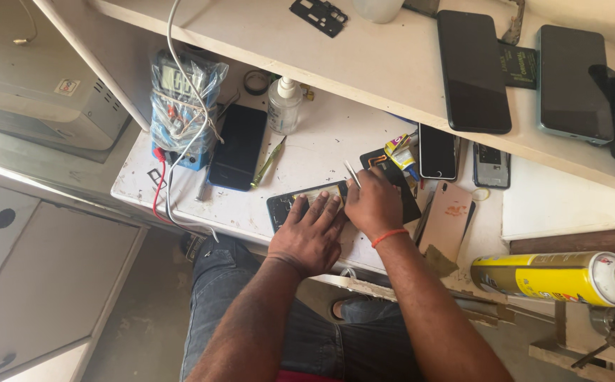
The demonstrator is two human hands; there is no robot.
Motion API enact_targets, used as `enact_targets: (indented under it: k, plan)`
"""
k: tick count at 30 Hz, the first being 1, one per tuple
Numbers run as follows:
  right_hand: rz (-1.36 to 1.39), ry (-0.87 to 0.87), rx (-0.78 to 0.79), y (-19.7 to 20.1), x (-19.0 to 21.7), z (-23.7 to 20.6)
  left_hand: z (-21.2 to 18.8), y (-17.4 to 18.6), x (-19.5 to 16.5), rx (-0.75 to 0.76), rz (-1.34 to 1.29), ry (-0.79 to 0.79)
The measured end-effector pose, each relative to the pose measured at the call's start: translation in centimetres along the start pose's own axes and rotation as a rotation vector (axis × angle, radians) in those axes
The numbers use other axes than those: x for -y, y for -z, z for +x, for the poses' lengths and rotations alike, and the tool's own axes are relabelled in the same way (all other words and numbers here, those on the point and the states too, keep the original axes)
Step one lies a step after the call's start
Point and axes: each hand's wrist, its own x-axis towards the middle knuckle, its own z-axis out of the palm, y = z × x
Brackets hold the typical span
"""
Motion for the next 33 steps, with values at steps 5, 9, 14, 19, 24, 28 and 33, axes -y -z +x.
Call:
enact_targets:
  k: [5,9,14,19,24,28,33]
  plan:
    - [-0.038,-0.069,0.064,-0.2,-0.6,0.7,0.2,0.0,-0.1,0.03,-0.005,0.013]
    - [0.151,-0.34,-0.018,1.1,-2.7,-0.1,0.1,0.1,0.0,0.019,-0.023,0.013]
    - [0.468,-0.255,-0.082,2.4,-3.2,-4.7,0.0,0.0,-0.2,0.025,-0.027,0.013]
    - [0.384,-0.318,-0.02,2.7,-1.0,-6.5,0.1,0.2,0.0,0.027,-0.024,0.007]
    - [0.3,-0.205,0.001,3.3,0.0,-6.8,0.1,0.4,-0.1,0.01,-0.021,0.006]
    - [0.177,-0.116,0.06,3.6,0.2,-6.6,0.2,0.5,-0.2,0.01,-0.013,0.012]
    - [0.317,-0.255,0.077,3.8,0.9,-6.9,0.2,0.5,-0.1,0.049,-0.022,0.017]
